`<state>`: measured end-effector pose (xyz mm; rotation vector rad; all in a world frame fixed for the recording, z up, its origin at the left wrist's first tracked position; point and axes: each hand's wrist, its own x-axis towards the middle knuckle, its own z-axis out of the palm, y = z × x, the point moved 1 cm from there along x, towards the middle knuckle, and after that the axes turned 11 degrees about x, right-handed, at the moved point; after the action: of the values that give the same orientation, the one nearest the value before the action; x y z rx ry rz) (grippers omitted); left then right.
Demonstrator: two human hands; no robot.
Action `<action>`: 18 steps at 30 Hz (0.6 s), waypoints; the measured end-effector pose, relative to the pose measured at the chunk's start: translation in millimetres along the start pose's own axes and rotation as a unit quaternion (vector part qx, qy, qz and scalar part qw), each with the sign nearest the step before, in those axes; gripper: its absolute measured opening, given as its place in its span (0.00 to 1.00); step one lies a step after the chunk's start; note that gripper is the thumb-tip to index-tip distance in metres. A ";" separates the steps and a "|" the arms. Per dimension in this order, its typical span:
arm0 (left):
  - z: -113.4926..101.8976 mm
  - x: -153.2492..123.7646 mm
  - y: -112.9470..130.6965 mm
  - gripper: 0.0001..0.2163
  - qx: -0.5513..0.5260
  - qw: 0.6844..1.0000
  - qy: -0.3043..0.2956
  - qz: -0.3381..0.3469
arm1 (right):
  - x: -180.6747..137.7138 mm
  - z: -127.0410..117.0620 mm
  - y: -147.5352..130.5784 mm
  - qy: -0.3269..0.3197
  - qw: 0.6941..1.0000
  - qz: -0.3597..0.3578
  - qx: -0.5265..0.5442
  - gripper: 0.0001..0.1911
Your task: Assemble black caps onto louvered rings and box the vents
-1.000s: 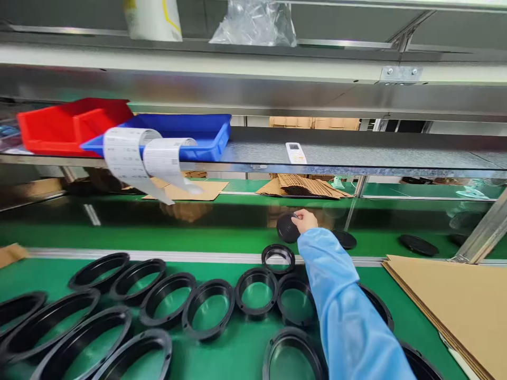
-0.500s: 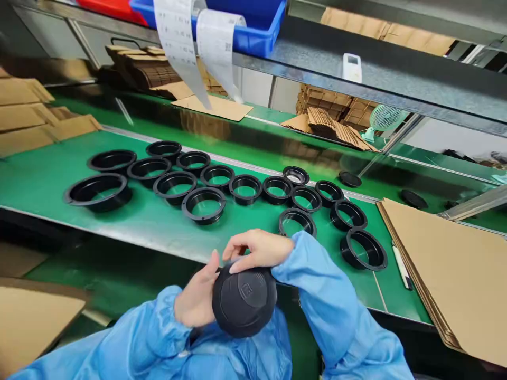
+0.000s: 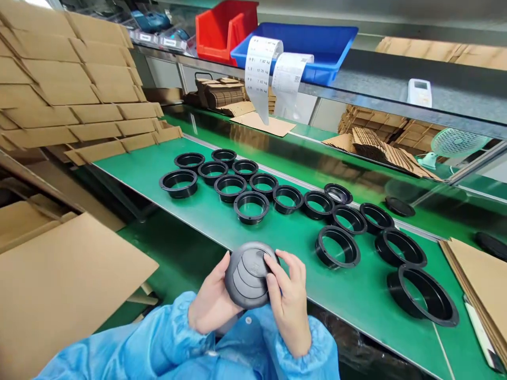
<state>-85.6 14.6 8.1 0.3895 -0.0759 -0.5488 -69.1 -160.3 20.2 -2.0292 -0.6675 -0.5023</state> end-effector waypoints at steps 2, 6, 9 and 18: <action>-1.3 -1.7 -1.2 0.23 -0.006 1.000 0.007 0.002 | 2.0 4.8 -0.7 -0.011 1.000 -0.011 -0.004 0.18; -5.7 -3.8 -5.2 0.23 -0.004 1.000 -0.007 0.006 | 8.7 6.5 -1.8 -0.030 1.000 -0.007 0.008 0.18; -6.3 -5.7 -6.0 0.23 -0.002 1.000 -0.025 0.013 | 10.0 6.9 -4.4 -0.039 0.999 0.011 0.032 0.20; 3.3 -1.5 6.8 0.27 -0.017 0.999 -0.033 0.009 | 12.9 2.7 -15.1 0.003 0.987 0.116 0.109 0.25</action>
<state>-84.2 19.6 13.7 0.3372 -0.1341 -0.5443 -68.4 -148.0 36.0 -1.8672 -0.4529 -0.2858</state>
